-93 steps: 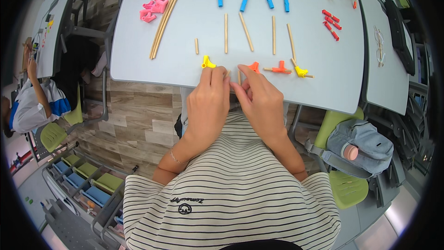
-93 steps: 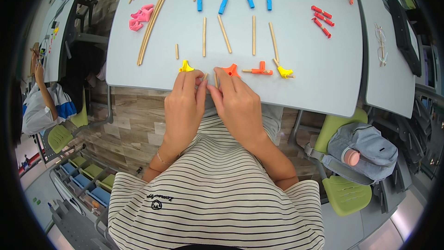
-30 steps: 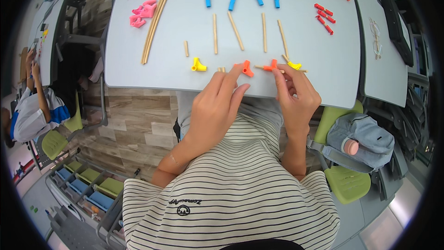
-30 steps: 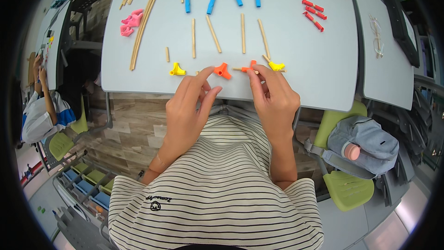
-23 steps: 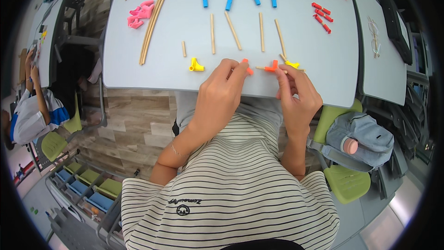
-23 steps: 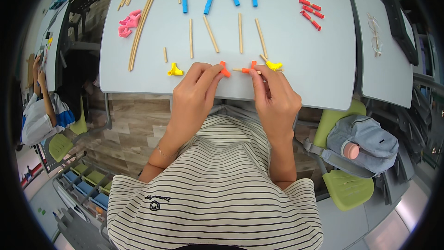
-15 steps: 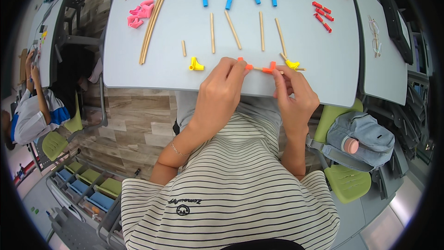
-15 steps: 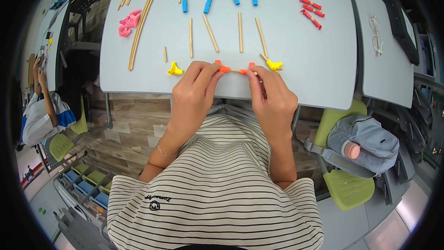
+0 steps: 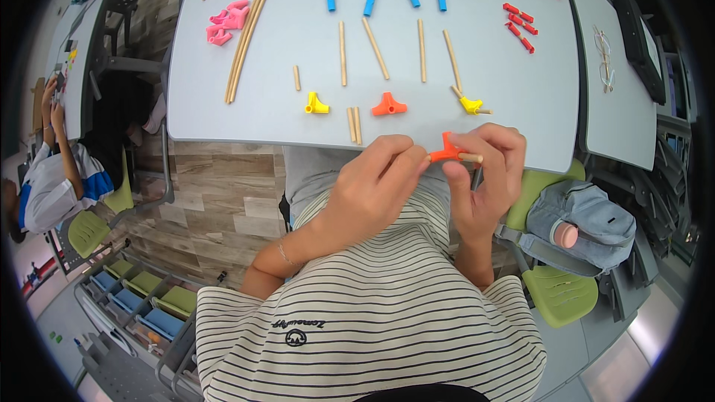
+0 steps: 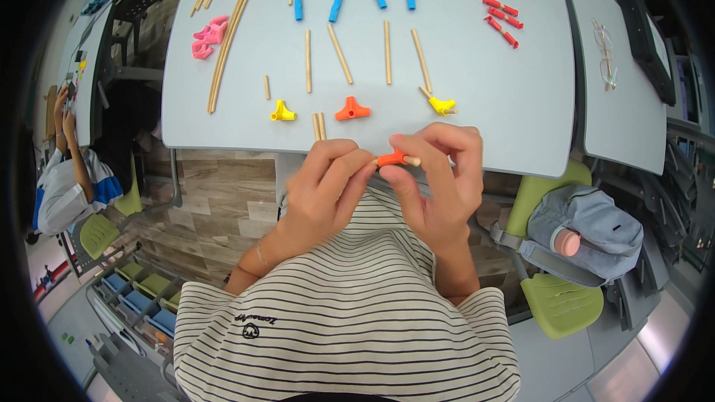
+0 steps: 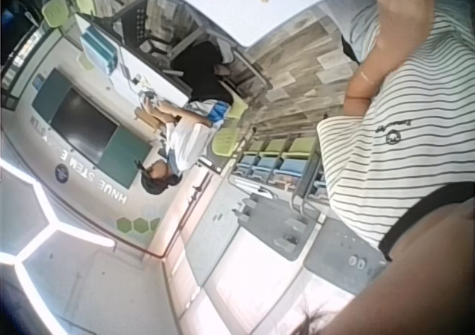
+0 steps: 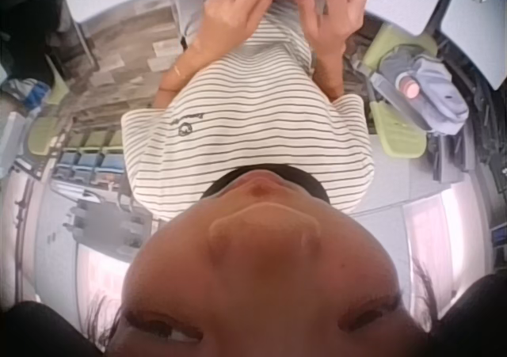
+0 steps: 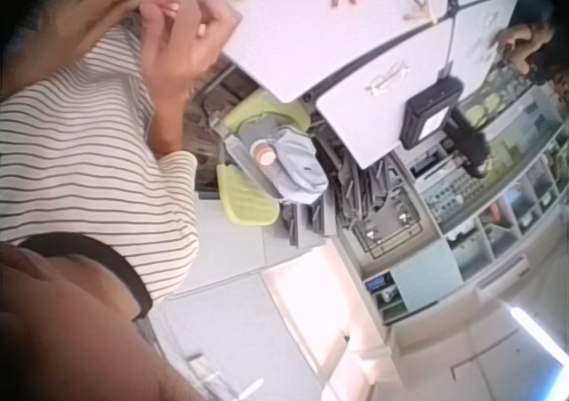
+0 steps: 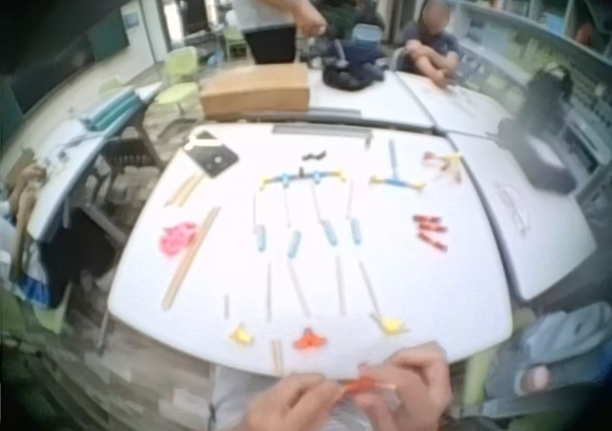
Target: The person assembles a structure using wooden sticks and colorful plastic connectors on a white table. They repeatedly connect and disconnect pieces, forming and reconfiguring a linear arrangement of sticks and joints.
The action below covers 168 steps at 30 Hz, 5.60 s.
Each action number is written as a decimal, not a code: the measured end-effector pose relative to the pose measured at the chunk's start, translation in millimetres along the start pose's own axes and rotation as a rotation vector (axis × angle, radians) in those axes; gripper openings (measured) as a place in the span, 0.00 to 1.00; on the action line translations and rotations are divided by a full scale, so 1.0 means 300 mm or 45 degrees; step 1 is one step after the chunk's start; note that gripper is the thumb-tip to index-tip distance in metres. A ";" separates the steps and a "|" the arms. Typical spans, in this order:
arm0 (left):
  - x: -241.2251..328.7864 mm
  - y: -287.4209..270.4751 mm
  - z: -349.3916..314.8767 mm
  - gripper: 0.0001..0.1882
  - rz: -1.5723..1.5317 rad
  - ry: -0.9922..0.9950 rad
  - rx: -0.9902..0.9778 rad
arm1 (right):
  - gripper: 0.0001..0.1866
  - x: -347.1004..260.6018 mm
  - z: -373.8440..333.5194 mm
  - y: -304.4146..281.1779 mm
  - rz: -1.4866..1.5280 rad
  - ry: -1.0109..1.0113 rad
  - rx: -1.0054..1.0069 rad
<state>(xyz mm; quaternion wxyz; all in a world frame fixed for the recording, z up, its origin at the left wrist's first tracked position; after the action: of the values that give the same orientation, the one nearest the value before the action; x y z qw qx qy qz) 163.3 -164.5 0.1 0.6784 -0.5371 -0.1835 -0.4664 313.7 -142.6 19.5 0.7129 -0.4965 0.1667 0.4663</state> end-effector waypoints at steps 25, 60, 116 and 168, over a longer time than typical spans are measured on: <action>0.026 -0.078 0.024 0.03 -0.517 0.035 -0.168 | 0.15 -0.083 0.040 -0.026 0.190 -0.293 -0.051; -0.057 0.030 -0.030 0.15 -1.349 -0.527 -0.696 | 0.10 0.010 0.025 0.024 0.710 0.109 -0.269; 0.047 -0.137 0.032 0.17 0.275 0.522 0.177 | 0.19 0.000 -0.003 0.133 1.307 0.481 -0.264; -0.008 -0.154 0.096 0.05 0.200 0.027 0.000 | 0.16 -0.031 0.014 0.173 -0.002 -0.075 -0.441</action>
<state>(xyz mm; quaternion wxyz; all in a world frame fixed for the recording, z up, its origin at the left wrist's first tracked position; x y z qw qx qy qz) 130.8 -137.0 34.3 0.7149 -0.5449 -0.1337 -0.4174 264.8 -139.8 -0.9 0.6217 -0.5982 0.0625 0.5018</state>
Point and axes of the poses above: each hand's wrist, its own z-axis towards the middle knuckle, its own y-axis out of the palm, x = y × z, the point moved 6 cm from there along z, towards the middle knuckle, and after that the axes turned 9 degrees about -x, right-handed, at the moved point
